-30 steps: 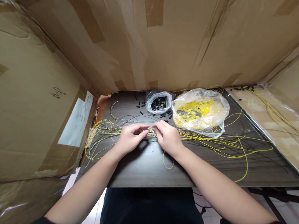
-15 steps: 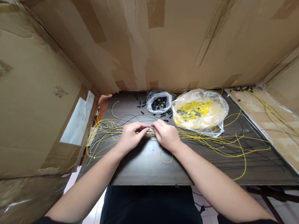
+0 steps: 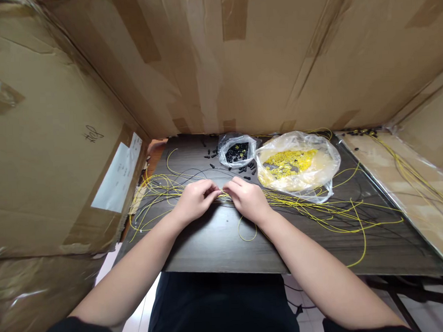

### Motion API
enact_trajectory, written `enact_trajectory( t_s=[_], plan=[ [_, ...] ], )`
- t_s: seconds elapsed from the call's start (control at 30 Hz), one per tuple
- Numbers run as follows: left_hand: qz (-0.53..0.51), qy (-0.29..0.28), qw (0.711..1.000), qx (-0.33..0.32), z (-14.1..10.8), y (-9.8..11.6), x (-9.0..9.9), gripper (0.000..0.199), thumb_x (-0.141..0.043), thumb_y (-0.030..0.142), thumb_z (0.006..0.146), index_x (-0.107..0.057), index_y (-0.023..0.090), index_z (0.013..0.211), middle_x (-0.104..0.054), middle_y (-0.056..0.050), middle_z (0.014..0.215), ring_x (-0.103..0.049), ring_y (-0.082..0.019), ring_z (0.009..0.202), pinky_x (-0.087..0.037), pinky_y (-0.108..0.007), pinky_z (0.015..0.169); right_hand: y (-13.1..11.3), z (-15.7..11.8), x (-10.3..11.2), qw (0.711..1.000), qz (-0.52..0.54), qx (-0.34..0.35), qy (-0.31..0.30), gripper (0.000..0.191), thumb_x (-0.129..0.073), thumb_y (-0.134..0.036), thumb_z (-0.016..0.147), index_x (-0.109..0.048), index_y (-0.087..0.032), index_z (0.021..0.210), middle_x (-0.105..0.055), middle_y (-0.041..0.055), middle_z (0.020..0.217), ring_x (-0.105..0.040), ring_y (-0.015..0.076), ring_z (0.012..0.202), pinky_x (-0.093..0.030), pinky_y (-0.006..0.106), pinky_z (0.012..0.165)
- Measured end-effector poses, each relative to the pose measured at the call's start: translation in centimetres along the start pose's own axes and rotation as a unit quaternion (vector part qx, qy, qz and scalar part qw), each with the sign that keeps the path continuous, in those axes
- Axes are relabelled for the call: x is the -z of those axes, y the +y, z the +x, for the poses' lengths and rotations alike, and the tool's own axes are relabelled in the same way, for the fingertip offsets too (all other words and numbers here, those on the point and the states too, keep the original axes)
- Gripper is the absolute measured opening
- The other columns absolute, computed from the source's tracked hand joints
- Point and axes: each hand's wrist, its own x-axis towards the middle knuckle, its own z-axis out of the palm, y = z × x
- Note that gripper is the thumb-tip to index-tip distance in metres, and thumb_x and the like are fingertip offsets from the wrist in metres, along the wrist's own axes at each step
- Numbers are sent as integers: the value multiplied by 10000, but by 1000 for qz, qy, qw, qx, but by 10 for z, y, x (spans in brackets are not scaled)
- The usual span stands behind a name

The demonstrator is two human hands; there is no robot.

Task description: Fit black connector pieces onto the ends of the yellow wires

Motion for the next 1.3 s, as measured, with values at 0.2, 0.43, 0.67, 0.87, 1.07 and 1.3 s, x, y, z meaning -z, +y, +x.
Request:
enact_trajectory(
  t_s=[0.2, 0.43, 0.67, 0.87, 1.07, 1.3],
  plan=[
    [33, -14, 999, -30, -2, -5, 3, 159, -569, 274, 945, -645, 176, 845, -668, -43, 803, -587, -164, 738, -412, -273, 689, 2, 0, 1, 1000, 30, 0, -4, 163, -501, -194, 986, -663, -207, 988, -652, 53, 907, -618, 175, 828, -475, 277, 757],
    [16, -1, 999, -38, -2, -8, 9, 162, -571, 278, 941, -650, 179, 841, -663, -36, 779, -588, -153, 725, -427, -266, 684, 4, 3, 3, 997, 65, -17, 26, 136, -522, -180, 963, -654, -200, 938, -648, 47, 849, -610, 178, 781, -463, 292, 719],
    [-36, 17, 999, -29, -6, 6, 10, 275, -632, 386, 906, -646, 191, 1099, -655, -61, 1042, -605, -112, 684, -478, -267, 712, -1, 3, 4, 992, 113, -19, 56, 105, -552, -217, 953, -649, -198, 918, -656, 41, 828, -605, 173, 762, -468, 300, 713],
    [-15, 10, 999, -46, -5, 8, 7, 193, -536, 302, 960, -682, 188, 907, -654, -48, 872, -587, -144, 746, -445, -267, 710, -2, 3, 2, 992, 114, -20, 46, 107, -556, -233, 949, -651, -199, 912, -671, 46, 838, -614, 179, 770, -478, 309, 723],
    [-37, 22, 998, -40, -5, 9, 8, 189, -539, 310, 961, -683, 191, 933, -667, -47, 880, -573, -136, 713, -441, -273, 709, -2, 3, 1, 990, 127, -32, 55, 137, -554, -281, 952, -655, -199, 909, -680, 45, 827, -611, 171, 731, -470, 288, 663],
    [-27, 5, 999, -38, -5, 3, 9, 185, -558, 310, 953, -662, 180, 873, -647, -41, 838, -567, -139, 724, -432, -267, 700, -1, 1, 4, 978, 188, -86, -2, 184, -556, -347, 956, -646, -191, 921, -625, 7, 721, -511, 129, 589, -420, 254, 567]
  ],
)
